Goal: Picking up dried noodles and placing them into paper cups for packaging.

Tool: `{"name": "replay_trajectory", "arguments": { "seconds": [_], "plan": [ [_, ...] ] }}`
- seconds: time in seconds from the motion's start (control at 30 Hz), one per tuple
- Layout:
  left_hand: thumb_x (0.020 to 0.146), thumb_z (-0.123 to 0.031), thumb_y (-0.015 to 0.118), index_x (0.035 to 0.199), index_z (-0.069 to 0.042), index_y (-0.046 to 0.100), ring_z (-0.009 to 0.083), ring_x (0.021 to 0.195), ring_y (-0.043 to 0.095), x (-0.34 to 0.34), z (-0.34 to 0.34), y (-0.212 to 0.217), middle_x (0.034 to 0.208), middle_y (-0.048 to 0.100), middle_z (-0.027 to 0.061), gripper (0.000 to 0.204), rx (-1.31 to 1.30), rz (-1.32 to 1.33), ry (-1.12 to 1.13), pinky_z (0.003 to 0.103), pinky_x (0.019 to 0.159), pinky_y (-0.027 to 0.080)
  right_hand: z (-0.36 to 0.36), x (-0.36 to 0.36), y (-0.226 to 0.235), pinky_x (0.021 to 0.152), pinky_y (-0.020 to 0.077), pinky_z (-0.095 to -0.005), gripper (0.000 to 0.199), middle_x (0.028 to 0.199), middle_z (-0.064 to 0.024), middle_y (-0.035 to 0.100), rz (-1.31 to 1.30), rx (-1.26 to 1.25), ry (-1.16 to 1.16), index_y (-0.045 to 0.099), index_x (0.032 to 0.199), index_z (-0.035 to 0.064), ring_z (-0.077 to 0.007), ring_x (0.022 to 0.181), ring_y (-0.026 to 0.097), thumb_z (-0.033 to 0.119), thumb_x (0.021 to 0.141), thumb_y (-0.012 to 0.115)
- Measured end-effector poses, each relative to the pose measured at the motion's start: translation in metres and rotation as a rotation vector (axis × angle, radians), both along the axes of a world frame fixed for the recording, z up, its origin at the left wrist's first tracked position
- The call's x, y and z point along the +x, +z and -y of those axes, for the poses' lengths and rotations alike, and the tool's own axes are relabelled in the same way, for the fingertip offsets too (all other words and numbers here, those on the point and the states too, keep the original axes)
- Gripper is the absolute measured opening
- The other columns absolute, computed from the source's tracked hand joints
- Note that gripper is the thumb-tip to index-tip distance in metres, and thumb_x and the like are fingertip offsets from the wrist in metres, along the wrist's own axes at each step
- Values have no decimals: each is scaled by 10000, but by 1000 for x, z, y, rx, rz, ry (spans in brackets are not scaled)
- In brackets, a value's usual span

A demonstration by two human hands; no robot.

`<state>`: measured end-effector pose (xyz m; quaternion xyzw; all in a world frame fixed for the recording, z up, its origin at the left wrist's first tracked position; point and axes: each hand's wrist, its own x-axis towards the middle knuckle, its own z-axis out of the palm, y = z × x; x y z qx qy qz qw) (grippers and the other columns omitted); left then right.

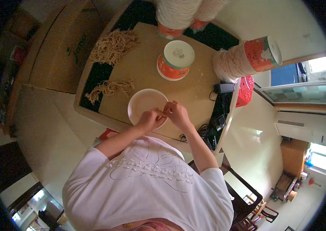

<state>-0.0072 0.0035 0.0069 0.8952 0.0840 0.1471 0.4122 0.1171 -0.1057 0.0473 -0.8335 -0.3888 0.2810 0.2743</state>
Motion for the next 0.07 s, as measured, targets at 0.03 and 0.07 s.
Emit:
{"name": "replay_trajectory", "arguments": {
  "seconds": [0.03,0.07],
  "plan": [
    [790,-293,657,833,-74,635,267,648,637,-1,0,-4,770,629,108,225,-158,-116,28,408,579,529,1,-1,0,701,480,-416,98,840,-165,596,-24,0,-9,651,814,91,-329,805,604,156,745,625],
    [764,-315,700,869,-61,646,253,691,657,-2,-1,-7,842,655,122,280,-317,-233,55,395,629,541,3,-2,1,708,481,-413,98,849,-164,598,-48,-1,-19,650,819,93,-313,806,612,144,737,633]
  ]
}}
